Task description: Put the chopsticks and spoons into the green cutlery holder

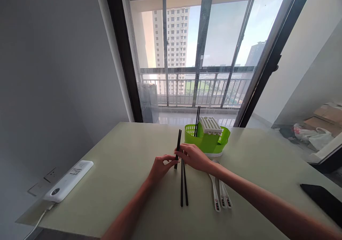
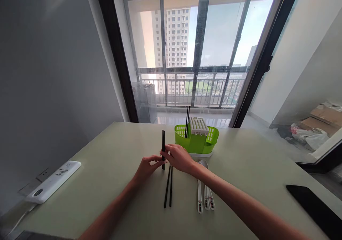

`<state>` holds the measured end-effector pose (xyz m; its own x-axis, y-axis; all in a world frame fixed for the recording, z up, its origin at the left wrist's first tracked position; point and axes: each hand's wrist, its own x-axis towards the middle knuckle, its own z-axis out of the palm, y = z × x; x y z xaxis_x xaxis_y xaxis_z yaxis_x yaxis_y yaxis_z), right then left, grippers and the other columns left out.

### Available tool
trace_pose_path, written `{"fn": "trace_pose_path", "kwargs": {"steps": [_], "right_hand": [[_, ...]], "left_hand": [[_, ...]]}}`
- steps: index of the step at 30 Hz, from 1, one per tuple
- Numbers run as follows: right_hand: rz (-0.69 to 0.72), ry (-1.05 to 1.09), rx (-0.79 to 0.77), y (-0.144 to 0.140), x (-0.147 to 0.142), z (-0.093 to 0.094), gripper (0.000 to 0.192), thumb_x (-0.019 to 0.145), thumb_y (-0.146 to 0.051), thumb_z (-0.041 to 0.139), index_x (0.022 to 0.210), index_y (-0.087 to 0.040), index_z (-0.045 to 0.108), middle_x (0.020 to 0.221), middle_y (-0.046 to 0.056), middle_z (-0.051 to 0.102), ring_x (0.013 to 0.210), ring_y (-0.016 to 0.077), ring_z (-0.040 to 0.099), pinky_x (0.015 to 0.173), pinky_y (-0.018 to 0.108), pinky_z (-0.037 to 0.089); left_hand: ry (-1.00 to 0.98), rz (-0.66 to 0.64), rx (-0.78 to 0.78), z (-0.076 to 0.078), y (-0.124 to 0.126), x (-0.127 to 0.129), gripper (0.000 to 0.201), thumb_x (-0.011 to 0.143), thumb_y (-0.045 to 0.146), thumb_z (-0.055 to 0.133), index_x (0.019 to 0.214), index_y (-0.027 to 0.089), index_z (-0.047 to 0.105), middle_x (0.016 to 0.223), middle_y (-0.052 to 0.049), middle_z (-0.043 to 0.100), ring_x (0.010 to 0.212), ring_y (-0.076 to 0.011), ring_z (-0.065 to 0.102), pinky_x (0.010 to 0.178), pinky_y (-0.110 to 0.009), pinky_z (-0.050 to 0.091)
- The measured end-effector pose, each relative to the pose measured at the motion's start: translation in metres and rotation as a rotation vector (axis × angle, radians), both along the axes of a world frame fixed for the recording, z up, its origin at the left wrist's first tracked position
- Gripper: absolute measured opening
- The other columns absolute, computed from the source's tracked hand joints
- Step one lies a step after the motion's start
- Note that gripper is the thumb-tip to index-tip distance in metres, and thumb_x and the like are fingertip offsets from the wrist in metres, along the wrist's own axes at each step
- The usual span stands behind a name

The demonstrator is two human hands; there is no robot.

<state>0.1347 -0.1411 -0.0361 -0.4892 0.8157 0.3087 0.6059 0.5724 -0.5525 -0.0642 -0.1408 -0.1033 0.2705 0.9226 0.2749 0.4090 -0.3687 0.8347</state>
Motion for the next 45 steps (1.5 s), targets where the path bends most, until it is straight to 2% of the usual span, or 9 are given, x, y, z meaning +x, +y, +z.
{"fn": "trace_pose_path", "kwargs": {"steps": [8,14,22,27,30,32,34,36,45], "right_hand": [[-0.023,-0.011,0.014,0.002,0.002,0.006,0.033,0.101,-0.042,0.049,0.088,-0.019,0.069,0.084,0.002,0.072,0.072,0.014,0.064,0.07,0.023,0.044],[-0.165,0.202,0.106,-0.001,0.008,0.048,0.03,0.1,-0.046,0.048,0.092,-0.021,0.064,0.073,-0.002,0.068,0.058,0.0118,0.062,0.062,0.022,0.044],[-0.13,0.323,0.129,0.003,0.024,0.081,0.033,0.098,-0.048,0.052,0.083,-0.02,0.063,0.066,-0.004,0.066,0.05,0.0095,0.063,0.057,0.021,0.045],[-0.185,0.494,0.184,0.018,0.057,0.136,0.036,0.093,-0.054,0.061,0.085,-0.018,0.065,0.07,-0.001,0.066,0.052,0.0104,0.063,0.049,0.022,0.046],[-0.269,0.519,0.359,0.03,0.08,0.174,0.036,0.093,-0.052,0.062,0.086,-0.018,0.066,0.073,0.001,0.066,0.049,0.0082,0.058,0.048,0.023,0.045],[-0.315,0.468,0.477,0.04,0.092,0.188,0.035,0.095,-0.051,0.059,0.087,-0.018,0.066,0.075,0.002,0.067,0.05,0.0085,0.059,0.05,0.024,0.045],[-0.349,0.384,0.516,0.052,0.098,0.189,0.034,0.096,-0.05,0.058,0.086,-0.018,0.067,0.074,0.002,0.069,0.05,0.009,0.06,0.052,0.024,0.046],[-0.362,0.308,0.497,0.065,0.099,0.179,0.034,0.095,-0.049,0.058,0.083,-0.018,0.067,0.07,0.001,0.07,0.049,0.0097,0.062,0.056,0.025,0.047],[-0.38,0.085,0.244,0.117,0.087,0.109,0.034,0.095,-0.045,0.054,0.087,-0.018,0.071,0.058,-0.001,0.07,0.054,0.0156,0.068,0.065,0.027,0.05]], "left_hand": [[0.008,-0.048,-0.036,0.001,0.0,-0.002,0.026,0.083,0.046,0.071,0.096,0.026,0.083,0.099,-0.002,0.081,0.095,-0.0248,0.072,0.089,-0.034,0.054],[0.039,-0.038,-0.056,0.002,0.001,-0.002,0.03,0.082,0.051,0.07,0.095,0.026,0.083,0.098,-0.002,0.081,0.094,-0.0251,0.072,0.089,-0.034,0.054],[0.036,-0.018,-0.039,-0.003,0.002,-0.001,0.025,0.081,0.047,0.073,0.092,0.026,0.082,0.091,-0.001,0.081,0.084,-0.0215,0.071,0.078,-0.03,0.051],[0.033,0.005,0.006,0.0,0.001,0.0,0.025,0.085,0.045,0.07,0.093,0.024,0.081,0.09,-0.002,0.081,0.079,-0.0192,0.069,0.075,-0.029,0.049],[0.016,-0.006,-0.019,0.002,0.001,0.0,0.026,0.088,0.045,0.067,0.097,0.023,0.078,0.09,-0.002,0.08,0.081,-0.0189,0.071,0.074,-0.029,0.049],[0.01,-0.021,-0.035,0.002,0.002,0.0,0.028,0.09,0.046,0.063,0.097,0.021,0.076,0.089,-0.003,0.08,0.081,-0.0187,0.071,0.075,-0.028,0.049],[0.009,-0.033,-0.048,0.0,0.003,-0.001,0.031,0.092,0.048,0.061,0.097,0.02,0.075,0.088,-0.003,0.08,0.08,-0.0182,0.071,0.075,-0.028,0.05],[0.012,-0.036,-0.057,-0.001,0.003,-0.002,0.034,0.092,0.05,0.059,0.096,0.019,0.074,0.087,-0.003,0.079,0.078,-0.0177,0.07,0.073,-0.027,0.05],[0.06,-0.026,-0.075,-0.004,0.002,-0.002,0.037,0.093,0.05,0.055,0.092,0.018,0.074,0.086,-0.003,0.078,0.067,-0.0147,0.061,0.065,-0.025,0.044]]}}
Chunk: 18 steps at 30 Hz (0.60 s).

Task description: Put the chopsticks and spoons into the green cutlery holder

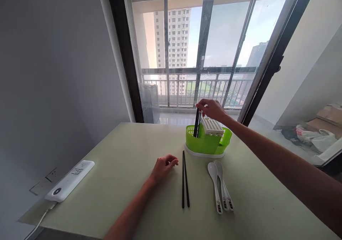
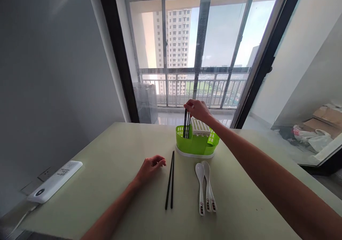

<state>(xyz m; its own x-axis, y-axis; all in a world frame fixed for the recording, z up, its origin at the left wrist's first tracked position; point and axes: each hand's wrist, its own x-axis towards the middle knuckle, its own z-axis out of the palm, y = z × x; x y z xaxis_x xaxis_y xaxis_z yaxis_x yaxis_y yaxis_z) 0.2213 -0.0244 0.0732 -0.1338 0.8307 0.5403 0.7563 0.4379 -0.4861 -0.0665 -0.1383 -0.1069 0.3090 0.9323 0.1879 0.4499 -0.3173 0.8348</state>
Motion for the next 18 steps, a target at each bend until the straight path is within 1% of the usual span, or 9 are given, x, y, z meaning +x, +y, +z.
{"fn": "trace_pose_path", "kwargs": {"steps": [5,11,13,15,17,18], "right_hand": [[-0.004,-0.01,-0.036,0.012,0.002,-0.015,0.035,0.095,-0.045,0.054,0.088,-0.016,0.072,0.06,0.0,0.071,0.049,0.0138,0.065,0.063,0.025,0.049],[-0.034,-0.032,-0.054,0.021,0.004,-0.024,0.033,0.097,-0.04,0.054,0.087,-0.014,0.071,0.068,0.002,0.075,0.05,0.0123,0.067,0.065,0.024,0.05],[-0.059,-0.045,-0.042,0.022,0.003,-0.024,0.03,0.097,-0.039,0.054,0.095,-0.014,0.07,0.076,0.003,0.077,0.05,0.0116,0.066,0.065,0.024,0.049],[-0.103,-0.061,-0.009,0.019,0.002,-0.021,0.03,0.098,-0.038,0.053,0.108,-0.014,0.067,0.084,0.005,0.078,0.052,0.0124,0.067,0.064,0.025,0.048],[-0.143,-0.088,0.038,0.011,-0.004,-0.017,0.033,0.099,-0.037,0.051,0.12,-0.014,0.063,0.091,0.007,0.078,0.06,0.0156,0.068,0.064,0.027,0.045],[-0.151,-0.102,0.061,0.003,-0.008,-0.014,0.033,0.099,-0.037,0.05,0.122,-0.016,0.061,0.093,0.007,0.078,0.065,0.0172,0.069,0.064,0.027,0.043]], "left_hand": [[0.011,0.0,0.007,-0.002,0.002,0.0,0.041,0.094,0.052,0.053,0.089,0.018,0.074,0.082,-0.003,0.077,0.062,-0.0137,0.057,0.06,-0.025,0.04],[0.019,0.008,0.019,-0.003,0.002,0.0,0.044,0.095,0.055,0.052,0.087,0.018,0.075,0.078,-0.002,0.075,0.063,-0.0139,0.056,0.061,-0.024,0.04],[0.017,0.011,0.015,-0.002,0.001,0.001,0.045,0.095,0.055,0.051,0.086,0.018,0.075,0.077,-0.002,0.074,0.063,-0.0139,0.056,0.06,-0.024,0.04],[0.017,0.012,0.015,-0.002,0.001,0.001,0.046,0.095,0.055,0.05,0.085,0.018,0.075,0.077,-0.002,0.074,0.063,-0.014,0.056,0.061,-0.024,0.04],[0.019,0.016,0.018,-0.001,0.001,0.001,0.046,0.096,0.055,0.05,0.084,0.018,0.075,0.076,-0.002,0.074,0.063,-0.0141,0.057,0.06,-0.024,0.041],[0.019,0.016,0.017,-0.001,0.001,0.002,0.046,0.096,0.055,0.05,0.084,0.018,0.075,0.076,-0.002,0.073,0.063,-0.0142,0.057,0.06,-0.024,0.041]]}}
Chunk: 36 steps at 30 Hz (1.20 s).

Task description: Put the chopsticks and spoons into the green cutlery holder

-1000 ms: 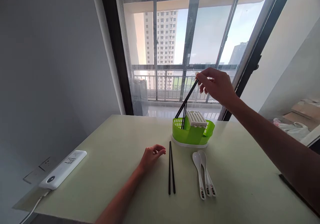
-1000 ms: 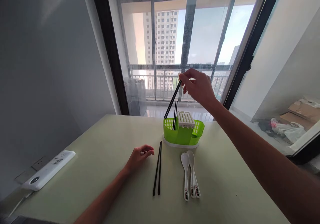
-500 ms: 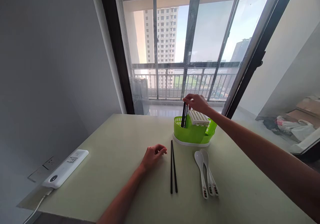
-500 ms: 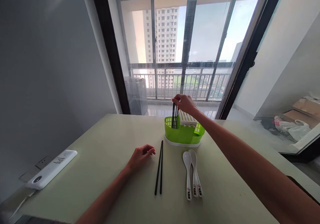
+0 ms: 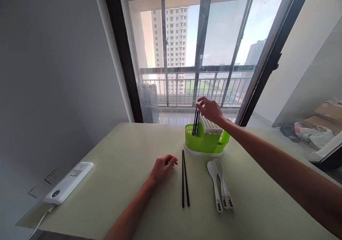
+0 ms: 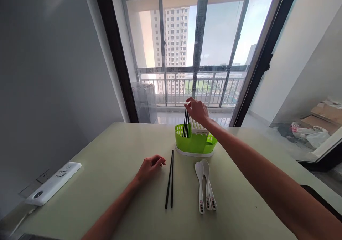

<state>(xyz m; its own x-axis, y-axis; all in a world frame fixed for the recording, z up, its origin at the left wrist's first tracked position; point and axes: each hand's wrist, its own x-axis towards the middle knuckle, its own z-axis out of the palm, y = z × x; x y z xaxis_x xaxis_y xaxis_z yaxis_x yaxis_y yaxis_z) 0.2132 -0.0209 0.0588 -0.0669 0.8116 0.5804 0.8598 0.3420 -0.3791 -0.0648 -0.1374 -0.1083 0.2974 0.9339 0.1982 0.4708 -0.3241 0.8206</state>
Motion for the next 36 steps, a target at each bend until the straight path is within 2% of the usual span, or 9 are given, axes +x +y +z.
{"fn": "trace_pose_path", "kwargs": {"steps": [3,6,8,12,16,20,26,34,36], "right_hand": [[0.062,-0.114,0.034,-0.033,-0.02,0.005,0.03,0.1,-0.041,0.047,0.116,-0.022,0.064,0.095,0.004,0.077,0.072,0.0182,0.068,0.064,0.026,0.039],[0.206,-0.451,-0.049,-0.074,-0.043,0.002,0.036,0.104,-0.038,0.036,0.11,-0.022,0.067,0.095,0.006,0.077,0.073,0.0189,0.068,0.067,0.028,0.039],[0.258,-0.623,-0.24,-0.097,-0.056,-0.008,0.04,0.104,-0.036,0.033,0.108,-0.021,0.07,0.099,0.01,0.076,0.082,0.0225,0.071,0.072,0.031,0.042],[0.312,-0.706,-0.438,-0.125,-0.074,-0.047,0.032,0.096,-0.039,0.051,0.094,-0.019,0.077,0.093,0.013,0.077,0.084,0.0277,0.074,0.069,0.032,0.047],[0.282,-0.729,-0.59,-0.137,-0.089,-0.088,0.038,0.096,-0.042,0.054,0.092,-0.014,0.079,0.095,0.019,0.077,0.088,0.0306,0.075,0.07,0.033,0.052],[0.242,-0.709,-0.653,-0.144,-0.101,-0.11,0.039,0.099,-0.038,0.051,0.102,-0.01,0.077,0.105,0.024,0.075,0.098,0.032,0.074,0.077,0.036,0.054],[0.21,-0.675,-0.689,-0.14,-0.113,-0.119,0.031,0.093,-0.027,0.056,0.106,-0.008,0.076,0.114,0.026,0.072,0.104,0.034,0.072,0.082,0.039,0.054],[0.185,-0.634,-0.723,-0.138,-0.114,-0.118,0.031,0.093,-0.03,0.059,0.107,-0.007,0.075,0.116,0.025,0.071,0.106,0.0345,0.07,0.085,0.04,0.053],[0.174,-0.627,-0.734,-0.138,-0.114,-0.117,0.031,0.094,-0.032,0.059,0.109,-0.008,0.073,0.116,0.023,0.071,0.107,0.0323,0.069,0.087,0.041,0.053]], "left_hand": [[-0.024,-0.002,-0.006,0.0,0.001,0.0,0.044,0.096,0.055,0.05,0.087,0.018,0.074,0.079,-0.002,0.075,0.067,-0.0155,0.062,0.063,-0.025,0.044],[-0.068,0.007,-0.011,-0.001,0.001,0.0,0.041,0.096,0.054,0.05,0.094,0.019,0.072,0.083,-0.003,0.077,0.074,-0.0173,0.067,0.069,-0.025,0.048],[-0.087,0.027,-0.007,-0.001,0.002,0.0,0.039,0.096,0.053,0.051,0.096,0.019,0.07,0.082,-0.003,0.077,0.074,-0.0176,0.068,0.07,-0.026,0.05],[-0.092,0.078,0.023,-0.001,0.003,0.0,0.039,0.096,0.054,0.05,0.094,0.019,0.068,0.079,-0.003,0.076,0.07,-0.017,0.067,0.069,-0.026,0.05],[-0.065,0.085,0.029,-0.002,0.004,0.0,0.039,0.096,0.054,0.049,0.093,0.02,0.068,0.078,-0.002,0.076,0.068,-0.017,0.066,0.067,-0.026,0.049],[-0.056,0.09,0.028,-0.001,0.004,0.001,0.039,0.096,0.055,0.048,0.092,0.02,0.068,0.078,-0.002,0.076,0.068,-0.0172,0.066,0.067,-0.026,0.049],[-0.048,0.084,0.028,0.002,0.003,0.001,0.04,0.096,0.054,0.048,0.091,0.02,0.069,0.079,-0.003,0.076,0.069,-0.0174,0.067,0.068,-0.027,0.049],[-0.06,0.078,0.019,0.004,0.001,0.002,0.043,0.095,0.057,0.048,0.092,0.02,0.069,0.079,-0.004,0.076,0.07,-0.018,0.068,0.069,-0.028,0.051],[-0.058,0.078,0.017,0.004,0.001,0.002,0.043,0.095,0.057,0.048,0.092,0.02,0.069,0.079,-0.004,0.076,0.069,-0.018,0.068,0.069,-0.028,0.051]]}}
